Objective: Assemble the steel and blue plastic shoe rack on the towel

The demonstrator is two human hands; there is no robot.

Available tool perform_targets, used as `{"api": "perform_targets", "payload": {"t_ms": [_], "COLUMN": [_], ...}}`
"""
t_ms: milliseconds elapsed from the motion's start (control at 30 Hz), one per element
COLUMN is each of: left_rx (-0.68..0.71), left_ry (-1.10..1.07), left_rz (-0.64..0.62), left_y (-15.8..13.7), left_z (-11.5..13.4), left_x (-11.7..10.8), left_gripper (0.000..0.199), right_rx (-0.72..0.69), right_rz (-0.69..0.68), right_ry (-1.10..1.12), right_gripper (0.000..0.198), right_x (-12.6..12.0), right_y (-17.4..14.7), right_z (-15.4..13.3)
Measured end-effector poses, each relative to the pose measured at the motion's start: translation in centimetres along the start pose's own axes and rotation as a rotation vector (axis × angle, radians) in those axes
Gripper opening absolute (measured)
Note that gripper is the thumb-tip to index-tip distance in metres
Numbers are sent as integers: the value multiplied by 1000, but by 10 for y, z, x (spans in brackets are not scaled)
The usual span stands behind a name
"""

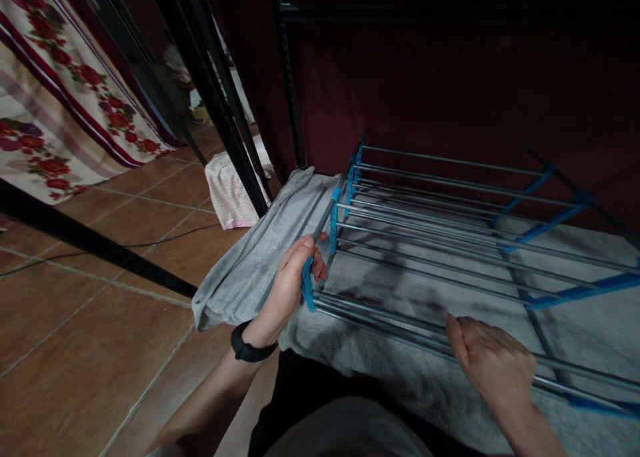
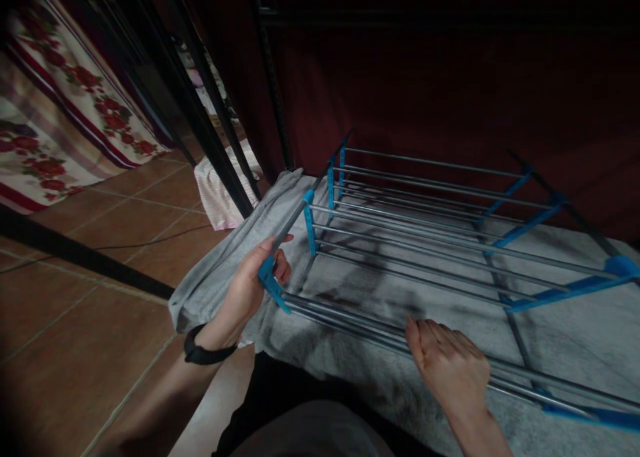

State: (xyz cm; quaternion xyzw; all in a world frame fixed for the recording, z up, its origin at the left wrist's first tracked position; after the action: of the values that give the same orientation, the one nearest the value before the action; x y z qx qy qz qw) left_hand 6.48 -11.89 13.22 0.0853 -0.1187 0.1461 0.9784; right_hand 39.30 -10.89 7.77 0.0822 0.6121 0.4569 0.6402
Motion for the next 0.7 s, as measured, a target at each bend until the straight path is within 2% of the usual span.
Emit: {"api": "perform_targets", "payload": {"t_ms": [267,533,700], "left_rx": [-8,-13,-48], "left_ry": [-9,11,2], "left_rz": [-13,-22,-32], "left_y": [1,1,0], "left_z": [-3,-3,2], "left_x": [-1,-3,-3], "left_gripper": [41,40,43], "right_rx": [-4,9,42], "right_rz": [-17,34,14], "right_ry": [25,53,44], "right_gripper": [40,39,39], "right_x": [-7,-23,-26], "right_y": [-4,9,11], "right_z": [2,6,7]}}
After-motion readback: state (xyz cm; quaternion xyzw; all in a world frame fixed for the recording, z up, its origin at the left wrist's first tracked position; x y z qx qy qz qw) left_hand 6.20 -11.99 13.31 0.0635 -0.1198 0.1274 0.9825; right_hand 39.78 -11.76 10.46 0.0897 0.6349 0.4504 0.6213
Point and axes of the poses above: each hand's wrist, its own y-axis towards the middle knuckle, its own x-axis out of the palm, z = x × y, the point moved 1 cm from there along y, towards the middle knuckle, and after that the axes turned 3 degrees about x, right-handed, at the moved point
